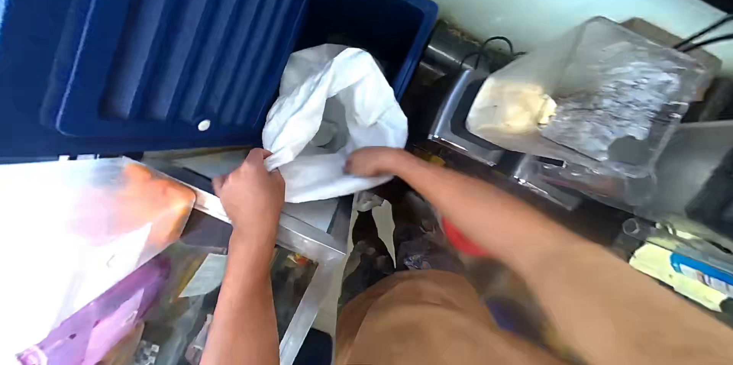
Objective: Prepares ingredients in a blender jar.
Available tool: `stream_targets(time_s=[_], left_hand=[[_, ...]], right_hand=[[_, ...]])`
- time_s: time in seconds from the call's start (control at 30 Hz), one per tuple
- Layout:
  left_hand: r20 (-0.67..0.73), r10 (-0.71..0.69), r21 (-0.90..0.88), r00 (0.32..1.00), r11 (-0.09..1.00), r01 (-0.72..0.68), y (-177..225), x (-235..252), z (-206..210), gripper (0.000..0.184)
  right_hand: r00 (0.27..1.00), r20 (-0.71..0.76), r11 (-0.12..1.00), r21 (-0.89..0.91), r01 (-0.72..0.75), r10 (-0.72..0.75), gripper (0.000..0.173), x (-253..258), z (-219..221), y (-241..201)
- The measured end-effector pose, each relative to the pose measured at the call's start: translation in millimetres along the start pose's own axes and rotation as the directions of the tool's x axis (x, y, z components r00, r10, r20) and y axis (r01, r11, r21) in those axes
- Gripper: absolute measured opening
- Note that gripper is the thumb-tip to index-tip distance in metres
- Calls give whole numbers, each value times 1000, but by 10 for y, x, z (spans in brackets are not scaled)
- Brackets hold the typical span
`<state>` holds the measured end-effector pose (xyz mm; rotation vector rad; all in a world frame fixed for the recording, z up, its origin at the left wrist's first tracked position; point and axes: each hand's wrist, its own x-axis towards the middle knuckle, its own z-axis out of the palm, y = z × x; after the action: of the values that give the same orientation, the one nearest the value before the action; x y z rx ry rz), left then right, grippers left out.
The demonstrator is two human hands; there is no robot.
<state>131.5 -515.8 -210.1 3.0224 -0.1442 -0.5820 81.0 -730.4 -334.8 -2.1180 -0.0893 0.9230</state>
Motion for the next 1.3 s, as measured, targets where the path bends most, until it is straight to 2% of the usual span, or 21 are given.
stream_targets(time_s=[0.03, 0.07, 0.1, 0.17, 0.23, 0.3, 0.4, 0.5, 0.57, 0.6, 0.67, 0.73, 0.8, 0.83, 0.9, 1.03, 1.13, 1.17, 1.23, 1.27, 1.3], left_hand=[[-82, 24, 44, 996, 999, -20, -63, -12, 3, 23], [-144, 32, 58, 989, 998, -24, -118, -32, 29, 23], [-186, 25, 36, 982, 999, -18, -158, -52, 70, 24], [-233, -11, -99, 973, 995, -13, -208, -56, 143, 27], [-248, -56, -227, 967, 974, -1, -239, -51, 174, 28], [-265, -61, -280, 962, 960, -16, -270, -53, 185, 29], [-319, -38, -304, 947, 951, -64, -323, -53, 219, 29], [-351, -34, -325, 936, 941, -88, -328, -52, 228, 27], [-350, -33, -325, 936, 942, -88, -338, -64, 234, 26], [-334, -33, -326, 942, 942, -82, -343, -76, 234, 26], [-330, -26, -329, 944, 940, -89, -353, -70, 232, 27], [-322, -18, -335, 947, 937, -96, -357, -77, 224, 26], [-322, -20, -341, 947, 935, -96, -349, -60, 235, 27], [-319, -18, -342, 947, 935, -97, -357, -73, 234, 27], [-327, -16, -347, 945, 932, -104, -359, -72, 216, 27], [-332, -32, -343, 943, 935, -89, -362, -70, 255, 27], [-344, -26, -329, 938, 940, -95, -368, -66, 252, 27], [-342, -24, -327, 939, 940, -95, -364, -69, 246, 27], [-339, -32, -328, 940, 941, -86, -366, -68, 256, 27], [-326, -34, -327, 945, 942, -79, -377, -91, 256, 27], [-312, -34, -330, 949, 941, -75, -382, -108, 252, 28]], right_hand=[[981, 170, 995, -7, -95, 95, 35, 248, -116, -63], [948, 252, 979, 19, -204, 193, 38, 480, -244, -137], [940, 235, 963, 46, -265, 247, 40, 728, -331, -179], [958, 125, 965, 15, -263, 259, 36, 1326, -265, -85], [976, -24, 974, -62, -219, 218, 35, 1947, 139, 321], [959, -64, 947, -153, -282, 276, 47, 2226, 417, 603], [955, -58, 923, -249, -295, 290, 45, 2292, 517, 682], [994, 50, 941, -328, -80, 102, 47, 2220, 550, 760], [987, 151, 889, -457, 26, 48, 37, 2060, 389, 497], [990, 127, 839, -544, 21, 57, 31, 1966, 351, 370], [998, 2, 734, -678, -41, 57, 37, 2004, 365, 392], [992, 46, 769, -637, -59, 114, 49, 1989, 469, 603], [978, 191, 799, -599, 54, 77, 42, 1957, 409, 638], [977, 211, 799, -594, 94, 41, 38, 1986, 388, 637], [983, 176, 836, -546, 51, 55, 40, 1986, 466, 671], [981, 196, 846, -525, 96, 10, 35, 2122, 475, 627], [990, -81, 843, -536, 53, -114, 42, 2281, 565, 736], [986, -73, 841, -534, 87, -148, 44, 2304, 683, 844], [976, 76, 819, -534, 211, -203, 39, 2326, 694, 840], [972, 136, 816, -528, 236, -193, 38, 2321, 629, 735], [978, 123, 819, -534, 211, -171, 37, 2298, 616, 690]])
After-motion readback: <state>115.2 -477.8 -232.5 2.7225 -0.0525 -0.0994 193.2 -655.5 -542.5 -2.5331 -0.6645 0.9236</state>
